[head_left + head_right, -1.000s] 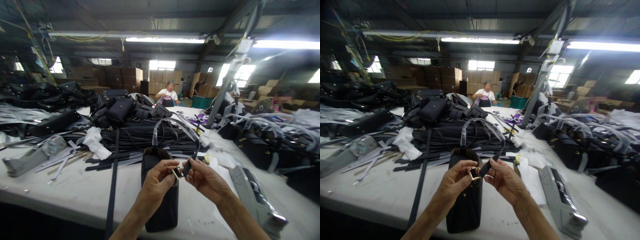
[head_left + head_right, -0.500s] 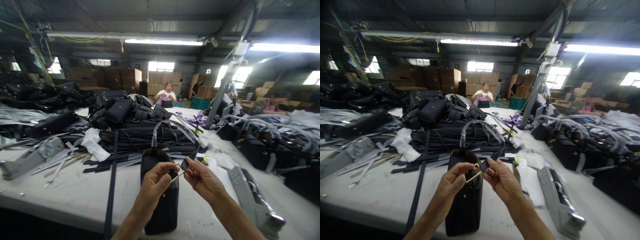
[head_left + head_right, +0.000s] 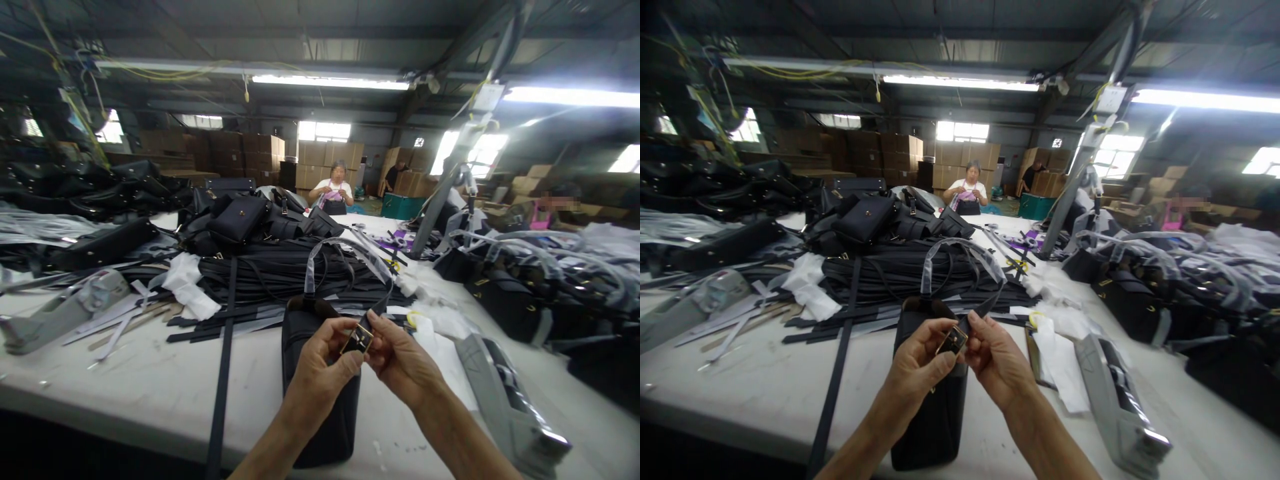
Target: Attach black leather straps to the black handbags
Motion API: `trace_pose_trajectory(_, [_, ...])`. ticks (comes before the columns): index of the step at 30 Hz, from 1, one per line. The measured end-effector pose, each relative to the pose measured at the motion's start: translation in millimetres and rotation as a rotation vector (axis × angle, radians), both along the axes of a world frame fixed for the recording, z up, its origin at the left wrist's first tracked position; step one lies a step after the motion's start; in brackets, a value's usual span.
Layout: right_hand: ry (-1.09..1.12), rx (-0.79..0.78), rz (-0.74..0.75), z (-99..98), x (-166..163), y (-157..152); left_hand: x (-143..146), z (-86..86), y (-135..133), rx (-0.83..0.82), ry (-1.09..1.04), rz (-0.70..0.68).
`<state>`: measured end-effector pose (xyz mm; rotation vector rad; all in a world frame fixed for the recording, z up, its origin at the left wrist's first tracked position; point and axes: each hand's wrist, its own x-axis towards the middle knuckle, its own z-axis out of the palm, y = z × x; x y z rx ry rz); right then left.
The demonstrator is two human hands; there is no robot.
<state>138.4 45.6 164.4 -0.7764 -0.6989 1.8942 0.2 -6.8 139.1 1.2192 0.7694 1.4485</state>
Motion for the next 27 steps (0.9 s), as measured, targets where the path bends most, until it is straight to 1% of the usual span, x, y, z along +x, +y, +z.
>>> trace_pose_trajectory(2, [0.027,-0.008,0.045,3.9,-1.2,-2.4,1.1,0.7,0.3,0.004,0.002,0.004])
trace_pose_trajectory(4, [0.006,0.022,0.113,7.0,-0.9,-4.8,1.2,0.4,0.4,0.003,0.012,0.014])
trace_pose_trajectory(6, [-0.07,0.067,0.144,8.8,0.7,-6.1,0.5,-0.1,0.3,0.019,0.025,0.017])
trace_pose_trajectory(8, [-0.216,0.16,0.152,10.1,3.0,-6.1,-0.8,0.1,0.3,0.04,0.04,0.01])
trace_pose_trajectory(10, [-0.445,0.351,0.127,11.8,5.5,-5.8,-2.5,1.4,0.7,0.06,0.044,-0.018])
trace_pose_trajectory(14, [-1.026,0.913,-0.054,20.2,13.3,-11.4,-5.2,6.3,1.8,0.073,0.026,-0.103])
trace_pose_trajectory(15, [-1.14,1.014,-0.108,23.2,16.6,-14.8,-5.5,7.4,1.8,0.07,0.027,-0.109])
trace_pose_trajectory(17, [-1.263,1.134,-0.234,28.7,24.5,-23.2,-5.3,9.3,1.4,0.068,0.048,-0.09])
trace_pose_trajectory(19, [-1.256,1.211,-0.33,32.1,32.1,-32.1,-3.5,10.8,0.3,0.085,0.089,-0.047])
trace_pose_trajectory(20, [-1.232,1.256,-0.347,32.4,34.9,-35.9,-2.0,11.4,-0.4,0.098,0.118,-0.022])
trace_pose_trajectory(24, [-1.17,1.417,-0.323,26.8,33.9,-41.8,6.8,13.5,-3.7,0.157,0.253,0.092])
trace_pose_trajectory(27, [-1.103,1.466,-0.399,24.5,24.9,-39.6,10.7,16.9,-4.8,0.171,0.335,0.15])
